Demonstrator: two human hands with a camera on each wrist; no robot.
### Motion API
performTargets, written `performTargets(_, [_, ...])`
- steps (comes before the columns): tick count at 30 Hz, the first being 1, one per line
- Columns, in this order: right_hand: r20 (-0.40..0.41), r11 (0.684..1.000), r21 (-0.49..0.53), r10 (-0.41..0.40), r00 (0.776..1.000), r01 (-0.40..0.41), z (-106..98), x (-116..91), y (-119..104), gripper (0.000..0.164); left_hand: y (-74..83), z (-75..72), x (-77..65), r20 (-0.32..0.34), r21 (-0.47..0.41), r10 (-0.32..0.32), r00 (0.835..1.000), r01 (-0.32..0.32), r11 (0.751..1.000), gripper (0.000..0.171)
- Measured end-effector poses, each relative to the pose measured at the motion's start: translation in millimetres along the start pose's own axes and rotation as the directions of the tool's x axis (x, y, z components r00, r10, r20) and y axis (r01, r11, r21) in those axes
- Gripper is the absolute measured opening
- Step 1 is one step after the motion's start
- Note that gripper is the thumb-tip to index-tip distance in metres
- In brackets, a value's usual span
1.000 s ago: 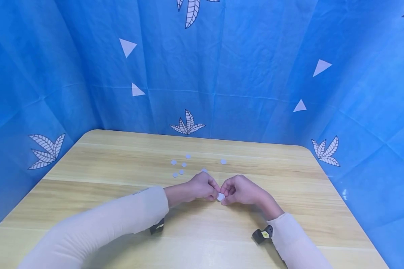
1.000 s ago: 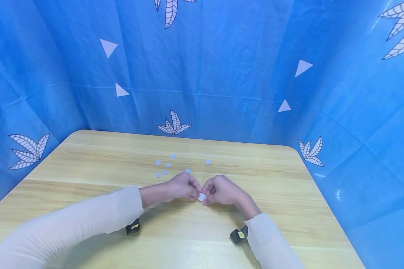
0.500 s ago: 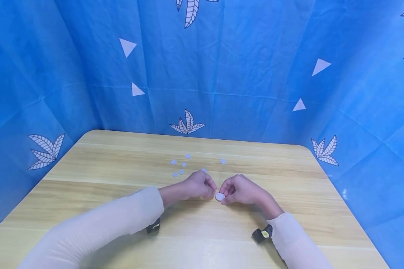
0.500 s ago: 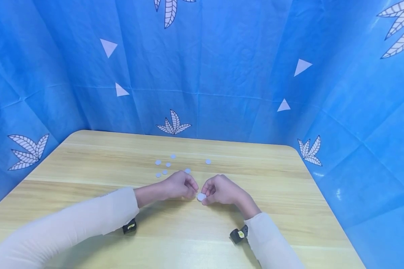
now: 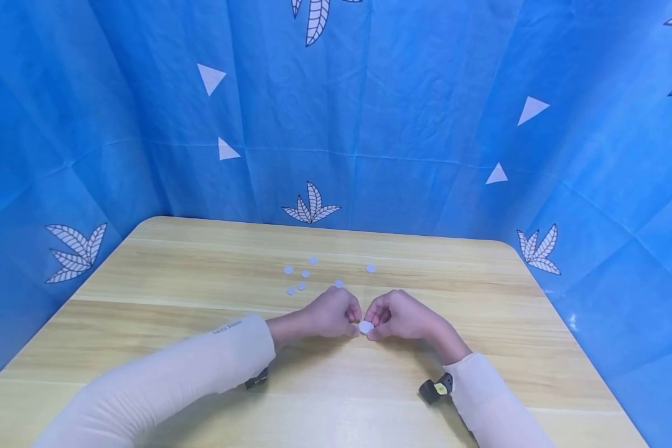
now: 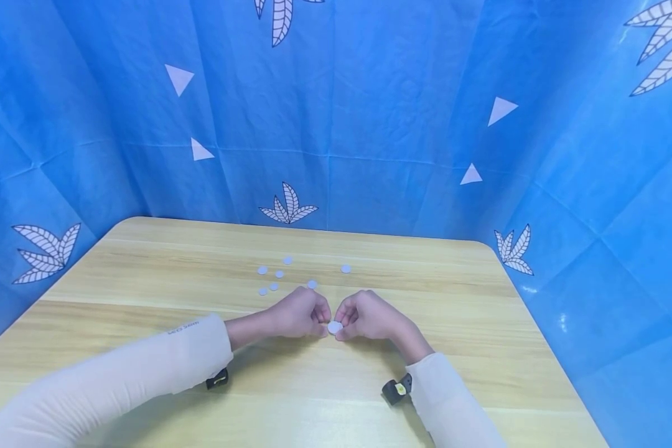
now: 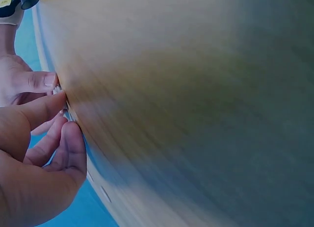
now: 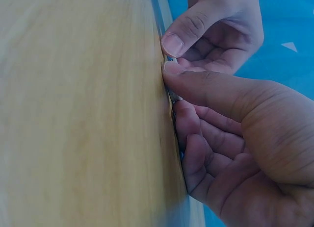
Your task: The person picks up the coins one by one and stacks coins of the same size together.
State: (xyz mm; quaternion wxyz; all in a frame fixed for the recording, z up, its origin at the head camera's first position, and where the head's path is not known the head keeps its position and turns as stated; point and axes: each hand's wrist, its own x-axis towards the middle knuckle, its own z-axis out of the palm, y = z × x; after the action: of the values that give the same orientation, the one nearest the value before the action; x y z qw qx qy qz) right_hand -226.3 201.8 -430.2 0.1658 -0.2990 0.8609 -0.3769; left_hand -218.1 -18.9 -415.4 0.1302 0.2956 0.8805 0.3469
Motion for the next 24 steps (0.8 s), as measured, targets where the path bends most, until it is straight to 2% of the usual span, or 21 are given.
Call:
performTargets(13, [0.004,1.0,0.005,-0.002,1.0,0.002,-0.4,-0.5,-2.8,0.019,0.2,4.4,-0.2,-0.001,0.026,0.036,0.999,-0.036,0.999,0.017])
performTargets(24, [-0.004,1.0,0.006,0.0,1.0,0.0,0.9,0.4,1.0,0.021,-1.1,10.5,0.3,-0.024,0.035,0.017,1.0,-0.016,0.999,0.018])
